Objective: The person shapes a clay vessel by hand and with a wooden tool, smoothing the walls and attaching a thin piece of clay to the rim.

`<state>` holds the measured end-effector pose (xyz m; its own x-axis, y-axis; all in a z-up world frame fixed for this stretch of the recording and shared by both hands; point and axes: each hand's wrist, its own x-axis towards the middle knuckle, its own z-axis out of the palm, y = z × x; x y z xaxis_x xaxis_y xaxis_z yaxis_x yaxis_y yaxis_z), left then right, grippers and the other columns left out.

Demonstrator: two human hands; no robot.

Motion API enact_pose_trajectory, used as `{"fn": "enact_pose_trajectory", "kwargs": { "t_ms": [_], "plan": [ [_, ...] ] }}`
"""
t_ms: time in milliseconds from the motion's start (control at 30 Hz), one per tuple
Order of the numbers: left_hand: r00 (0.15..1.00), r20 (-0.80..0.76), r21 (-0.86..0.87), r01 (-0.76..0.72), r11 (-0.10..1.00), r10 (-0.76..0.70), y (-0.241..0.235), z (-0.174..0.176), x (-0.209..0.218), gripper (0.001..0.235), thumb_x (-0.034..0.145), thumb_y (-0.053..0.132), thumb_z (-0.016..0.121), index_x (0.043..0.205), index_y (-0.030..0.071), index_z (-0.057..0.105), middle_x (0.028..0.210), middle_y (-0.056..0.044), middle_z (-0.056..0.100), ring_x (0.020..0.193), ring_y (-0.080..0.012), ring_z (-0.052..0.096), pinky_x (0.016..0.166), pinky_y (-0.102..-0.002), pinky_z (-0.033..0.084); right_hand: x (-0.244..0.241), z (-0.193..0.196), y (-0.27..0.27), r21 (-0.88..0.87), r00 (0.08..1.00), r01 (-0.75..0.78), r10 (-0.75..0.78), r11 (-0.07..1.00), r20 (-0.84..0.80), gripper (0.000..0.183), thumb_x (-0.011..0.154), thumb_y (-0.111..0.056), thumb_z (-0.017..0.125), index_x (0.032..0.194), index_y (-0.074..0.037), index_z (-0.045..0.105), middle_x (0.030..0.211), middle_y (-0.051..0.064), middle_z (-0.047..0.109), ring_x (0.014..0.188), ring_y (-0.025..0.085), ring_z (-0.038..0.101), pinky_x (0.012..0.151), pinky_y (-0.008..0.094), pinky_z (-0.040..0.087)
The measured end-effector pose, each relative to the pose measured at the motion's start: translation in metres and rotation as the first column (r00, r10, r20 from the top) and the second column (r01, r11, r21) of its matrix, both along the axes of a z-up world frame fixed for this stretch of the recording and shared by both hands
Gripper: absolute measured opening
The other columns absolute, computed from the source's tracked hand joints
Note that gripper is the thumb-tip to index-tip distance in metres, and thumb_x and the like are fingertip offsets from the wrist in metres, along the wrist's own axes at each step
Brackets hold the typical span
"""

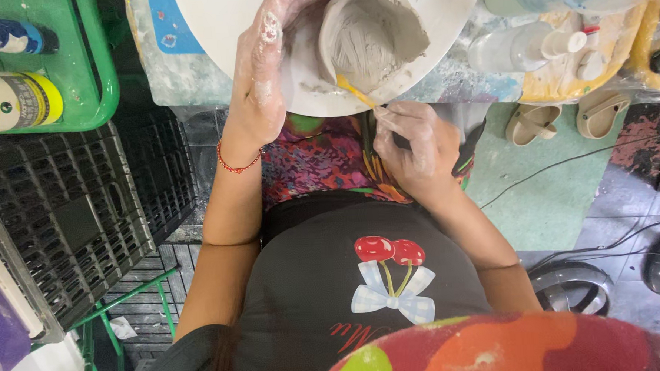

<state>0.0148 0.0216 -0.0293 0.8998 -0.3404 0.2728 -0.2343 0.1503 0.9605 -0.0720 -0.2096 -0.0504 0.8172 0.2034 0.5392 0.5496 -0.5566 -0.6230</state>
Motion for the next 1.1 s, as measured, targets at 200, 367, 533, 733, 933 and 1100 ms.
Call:
{"fn": "enact_pose_trajectory", "kwargs": {
  "t_ms": [200,367,533,733,933,1100],
  "plan": [
    [1.0,-0.02,0.012,-0.008,1.0,0.008,0.0,-0.002,-0.002,0.058,0.122,0.041,0.025,0.149,-0.005,0.048,0.148,-0.019,0.059,0.137,-0.0245,0.056,0.122,-0.032,0.038,0.005,-0.002,0.004,-0.038,0.999,-0.009,0.011,0.999,0.049,0.036,0.086,0.014,0.08,0.113,-0.001,0.062,0.102,0.015,0.069,0.088,0.029,0.074,0.073,0.036,0.06],
    [1.0,-0.027,0.014,-0.012,1.0,0.012,-0.001,-0.003,-0.003,0.058,0.123,0.04,0.025,0.149,-0.006,0.048,0.148,-0.019,0.059,0.137,-0.0247,0.055,0.122,-0.031,0.037,0.006,-0.001,-0.008,-0.103,0.998,-0.04,0.045,0.994,0.047,0.038,0.084,0.014,0.081,0.114,-0.001,0.063,0.102,0.014,0.068,0.087,0.029,0.072,0.072,0.037,0.058],
    [0.999,-0.035,0.018,-0.018,1.0,0.018,0.0,-0.005,-0.004,0.057,0.122,0.04,0.027,0.149,-0.006,0.048,0.148,-0.019,0.059,0.137,-0.0244,0.055,0.122,-0.031,0.037,0.005,-0.001,-0.01,-0.089,0.995,0.026,-0.017,0.996,0.095,0.039,0.084,0.017,0.08,0.113,-0.002,0.063,0.101,0.014,0.068,0.086,0.029,0.072,0.071,0.037,0.059],
    [0.999,-0.037,0.01,-0.019,1.0,0.019,-0.001,-0.008,-0.006,0.056,0.122,0.04,0.028,0.15,-0.005,0.046,0.15,-0.019,0.058,0.138,-0.0244,0.054,0.123,-0.032,0.037,0.006,-0.002,0.003,-0.028,0.997,0.015,-0.013,0.999,0.08,0.038,0.088,0.014,0.081,0.114,-0.001,0.059,0.105,0.013,0.069,0.09,0.028,0.074,0.074,0.036,0.061],
    [1.0,0.015,0.08,-0.025,0.997,0.024,0.001,-0.007,-0.004,0.051,0.122,0.036,0.031,0.154,-0.002,0.041,0.151,-0.018,0.058,0.139,-0.0248,0.055,0.122,-0.032,0.038,0.007,0.001,0.001,-0.16,0.997,-0.04,0.049,0.986,0.055,0.039,0.086,0.01,0.084,0.114,-0.001,0.059,0.109,0.015,0.067,0.087,0.028,0.073,0.068,0.036,0.057],
    [0.991,0.1,0.199,0.068,0.978,-0.089,0.008,0.001,-0.006,0.052,0.108,0.009,0.049,0.156,0.001,0.032,0.156,-0.018,0.048,0.146,-0.0283,0.047,0.125,-0.031,0.033,0.005,0.005,-0.01,-0.154,0.996,-0.037,0.049,0.987,0.07,0.041,0.086,0.012,0.083,0.117,-0.002,0.059,0.105,0.013,0.065,0.084,0.028,0.071,0.07,0.037,0.057]
  ]
}}
